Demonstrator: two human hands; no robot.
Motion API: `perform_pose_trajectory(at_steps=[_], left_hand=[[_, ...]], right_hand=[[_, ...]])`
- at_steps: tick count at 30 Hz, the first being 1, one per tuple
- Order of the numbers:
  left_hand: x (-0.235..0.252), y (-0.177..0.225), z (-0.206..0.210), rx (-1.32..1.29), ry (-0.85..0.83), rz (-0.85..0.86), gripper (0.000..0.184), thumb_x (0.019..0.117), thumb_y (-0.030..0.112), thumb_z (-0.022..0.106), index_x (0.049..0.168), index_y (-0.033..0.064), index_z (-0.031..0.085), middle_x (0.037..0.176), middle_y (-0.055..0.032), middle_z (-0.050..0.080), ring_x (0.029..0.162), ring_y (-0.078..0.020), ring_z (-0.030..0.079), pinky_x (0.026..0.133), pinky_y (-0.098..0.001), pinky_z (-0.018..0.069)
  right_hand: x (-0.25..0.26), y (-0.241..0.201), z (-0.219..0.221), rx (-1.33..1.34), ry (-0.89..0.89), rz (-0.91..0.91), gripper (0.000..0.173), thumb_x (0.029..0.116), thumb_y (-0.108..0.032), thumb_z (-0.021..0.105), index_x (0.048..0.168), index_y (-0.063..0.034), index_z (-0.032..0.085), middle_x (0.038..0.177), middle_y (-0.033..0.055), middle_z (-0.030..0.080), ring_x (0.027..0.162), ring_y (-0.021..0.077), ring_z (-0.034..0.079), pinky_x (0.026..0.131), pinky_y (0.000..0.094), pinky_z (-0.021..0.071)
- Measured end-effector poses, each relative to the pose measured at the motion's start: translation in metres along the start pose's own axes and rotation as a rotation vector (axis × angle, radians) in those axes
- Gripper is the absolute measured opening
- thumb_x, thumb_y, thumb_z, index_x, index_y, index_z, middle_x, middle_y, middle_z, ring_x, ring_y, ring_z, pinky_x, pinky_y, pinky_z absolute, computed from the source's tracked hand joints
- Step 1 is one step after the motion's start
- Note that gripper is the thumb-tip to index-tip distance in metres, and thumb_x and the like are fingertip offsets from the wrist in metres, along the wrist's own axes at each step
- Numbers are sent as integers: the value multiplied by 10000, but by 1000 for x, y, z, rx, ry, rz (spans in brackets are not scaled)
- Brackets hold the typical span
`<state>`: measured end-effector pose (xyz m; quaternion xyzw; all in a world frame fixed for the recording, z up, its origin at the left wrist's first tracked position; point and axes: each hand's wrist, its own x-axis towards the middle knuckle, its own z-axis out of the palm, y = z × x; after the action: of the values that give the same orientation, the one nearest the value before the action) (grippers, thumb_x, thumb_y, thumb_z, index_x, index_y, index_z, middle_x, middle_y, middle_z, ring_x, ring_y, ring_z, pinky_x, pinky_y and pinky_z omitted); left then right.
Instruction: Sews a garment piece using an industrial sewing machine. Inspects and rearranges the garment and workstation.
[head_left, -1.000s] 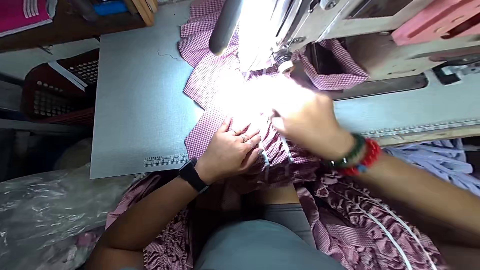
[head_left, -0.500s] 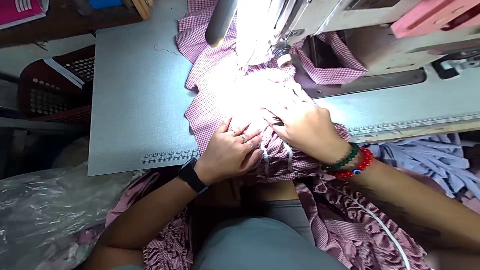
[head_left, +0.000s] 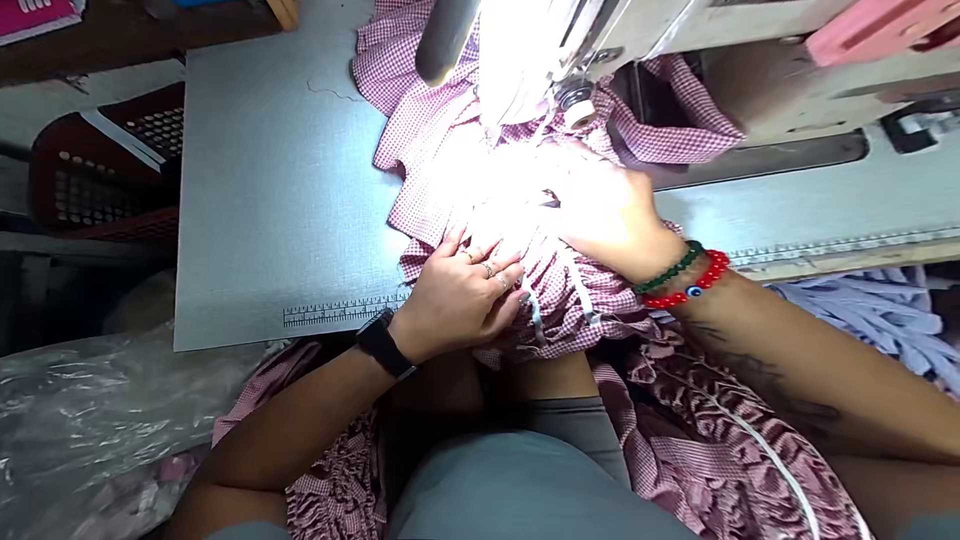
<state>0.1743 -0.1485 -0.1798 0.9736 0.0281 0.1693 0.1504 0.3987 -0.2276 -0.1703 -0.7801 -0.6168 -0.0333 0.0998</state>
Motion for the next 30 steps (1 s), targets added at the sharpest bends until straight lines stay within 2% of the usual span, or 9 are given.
perform_pose_trajectory(at_steps=[3, 5, 6, 10, 13, 17, 21, 25, 30], left_hand=[[0, -1, 0, 9, 8, 0, 377, 1020, 348, 494, 1168, 172, 792, 1294, -13, 726, 1327, -253, 606, 1205, -614, 298], [-2, 1, -1, 11, -7, 8, 374, 1025, 341, 493, 1174, 166, 788, 1306, -13, 720, 1325, -241, 607, 1220, -609, 273], [-3, 1, -1, 15, -13, 12, 380, 1024, 337, 488, 1183, 162, 785, 1310, -16, 718, 1322, -238, 610, 1218, -608, 276], [-4, 2, -1, 15, -18, 22, 382, 1023, 338, 485, 1183, 162, 784, 1321, -19, 712, 1335, -242, 599, 1225, -592, 272], [-4, 2, 0, 0, -26, 25, 379, 1024, 341, 496, 1183, 151, 783, 1317, -20, 713, 1345, -233, 590, 1247, -591, 239], [-3, 0, 1, -3, -9, 20, 378, 1025, 339, 503, 1180, 137, 783, 1313, -34, 716, 1352, -252, 585, 1246, -589, 251], [-2, 0, 2, -5, -5, 31, 386, 1021, 341, 496, 1184, 143, 784, 1306, -32, 719, 1348, -239, 587, 1255, -574, 235], [0, -2, 1, 2, -12, 24, 410, 1027, 371, 491, 1221, 142, 770, 1326, -34, 709, 1354, -233, 583, 1253, -573, 236], [2, -3, 1, -2, -1, 16, 434, 1025, 396, 491, 1224, 128, 767, 1326, -41, 709, 1335, -223, 600, 1238, -561, 280]], right_hand=[[-11, -10, -9, 26, 67, -49, 408, 956, -200, 532, 1326, -117, 683, 1468, 135, 598, 1281, 418, 605, 784, 617, 552], [-29, -19, -14, 40, 112, -112, 338, 967, -260, 558, 1224, -140, 743, 1134, 173, 703, 908, 412, 690, 552, 559, 493], [-37, -21, -16, 25, 76, -104, 335, 980, -311, 567, 1205, -140, 746, 995, 168, 691, 790, 395, 677, 503, 534, 463], [-45, -18, -12, -27, 52, -51, 361, 986, -348, 551, 1152, -87, 739, 845, 179, 661, 715, 407, 659, 483, 527, 447], [-39, -12, -7, -1, 76, -47, 345, 969, -312, 571, 1180, -94, 734, 947, 187, 690, 791, 417, 676, 514, 547, 463], [-29, -9, -6, 16, 31, -22, 418, 967, -303, 533, 1309, -123, 691, 1345, 196, 647, 1059, 445, 676, 646, 604, 519], [-20, -6, -4, 18, 16, -24, 402, 990, -294, 525, 1301, -98, 686, 1440, 186, 596, 1289, 442, 585, 813, 627, 539], [1, 0, 0, -17, -31, 35, 434, 986, -304, 525, 1369, -148, 656, 1516, 126, 557, 1384, 390, 534, 897, 622, 538], [22, 0, -6, -20, -92, 85, 430, 993, -247, 567, 1410, -158, 619, 1409, 190, 609, 1305, 433, 571, 836, 629, 531]])
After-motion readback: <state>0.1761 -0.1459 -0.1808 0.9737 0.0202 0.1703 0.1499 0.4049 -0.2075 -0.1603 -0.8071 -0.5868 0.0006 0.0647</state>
